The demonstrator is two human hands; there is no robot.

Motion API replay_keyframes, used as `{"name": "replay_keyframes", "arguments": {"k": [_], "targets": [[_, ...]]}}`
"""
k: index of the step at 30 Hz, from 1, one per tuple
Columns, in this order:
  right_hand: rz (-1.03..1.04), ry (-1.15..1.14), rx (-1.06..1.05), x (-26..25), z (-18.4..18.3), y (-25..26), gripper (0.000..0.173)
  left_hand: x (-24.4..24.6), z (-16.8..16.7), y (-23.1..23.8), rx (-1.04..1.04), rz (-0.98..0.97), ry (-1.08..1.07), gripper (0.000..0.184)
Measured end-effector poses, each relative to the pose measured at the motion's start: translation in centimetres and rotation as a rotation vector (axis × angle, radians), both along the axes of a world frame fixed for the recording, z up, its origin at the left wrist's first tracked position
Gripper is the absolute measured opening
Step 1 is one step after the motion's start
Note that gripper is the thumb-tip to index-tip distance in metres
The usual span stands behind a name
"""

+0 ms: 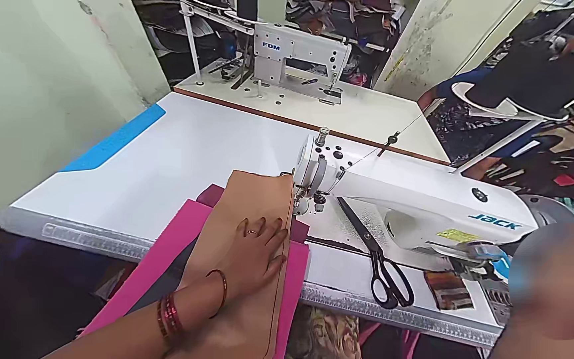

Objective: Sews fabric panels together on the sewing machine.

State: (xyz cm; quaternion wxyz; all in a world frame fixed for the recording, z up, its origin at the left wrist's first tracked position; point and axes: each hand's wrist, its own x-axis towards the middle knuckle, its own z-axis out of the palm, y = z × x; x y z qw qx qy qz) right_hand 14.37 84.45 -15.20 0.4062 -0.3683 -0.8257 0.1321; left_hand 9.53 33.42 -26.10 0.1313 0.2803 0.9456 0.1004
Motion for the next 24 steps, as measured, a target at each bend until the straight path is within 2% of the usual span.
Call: {"name": "replay_keyframes", "arguments": {"k": [3,4,6,8,10,12,14,17,20,24], "targets": [[-0.053,0.082,-0.017,1.2,-1.8,-2.3,0.045,-0.1,-0.1,0.0,0.012,0.003,0.014,0.062],[0.029,0.112,0.012,2.2,-3.3,-4.1,0.047,-0.1,-0.2,0.0,0.015,0.000,0.017,0.062],[0.368,0.147,0.130,3.5,-7.2,-9.9,0.058,-0.2,-0.3,0.1,0.020,-0.001,0.022,0.063],[0.831,0.083,0.222,4.4,-12.2,-18.1,0.068,-0.3,-0.2,0.0,0.023,0.001,0.009,0.063],[1.252,-0.073,0.381,4.9,-15.2,-25.3,0.061,-0.3,-0.2,-0.1,0.021,-0.009,0.004,0.063],[1.470,-0.153,0.515,4.7,-16.4,-29.3,0.049,-0.3,-0.5,-0.1,0.045,-0.014,0.026,0.062],[1.476,-0.136,0.576,4.2,-16.9,-31.1,0.042,-0.6,-0.4,-0.2,0.069,-0.013,0.018,0.060],[1.331,-0.034,0.727,3.7,-17.5,-32.4,0.035,-2.1,0.3,0.2,0.080,-0.003,-0.010,0.053],[1.290,0.008,0.763,3.7,-17.8,-32.7,0.033,-4.0,0.8,1.4,0.094,0.005,-0.022,0.043],[1.271,0.024,0.719,4.1,-18.2,-32.8,0.034,-4.4,-0.2,1.9,0.069,0.001,0.010,0.057]]}}
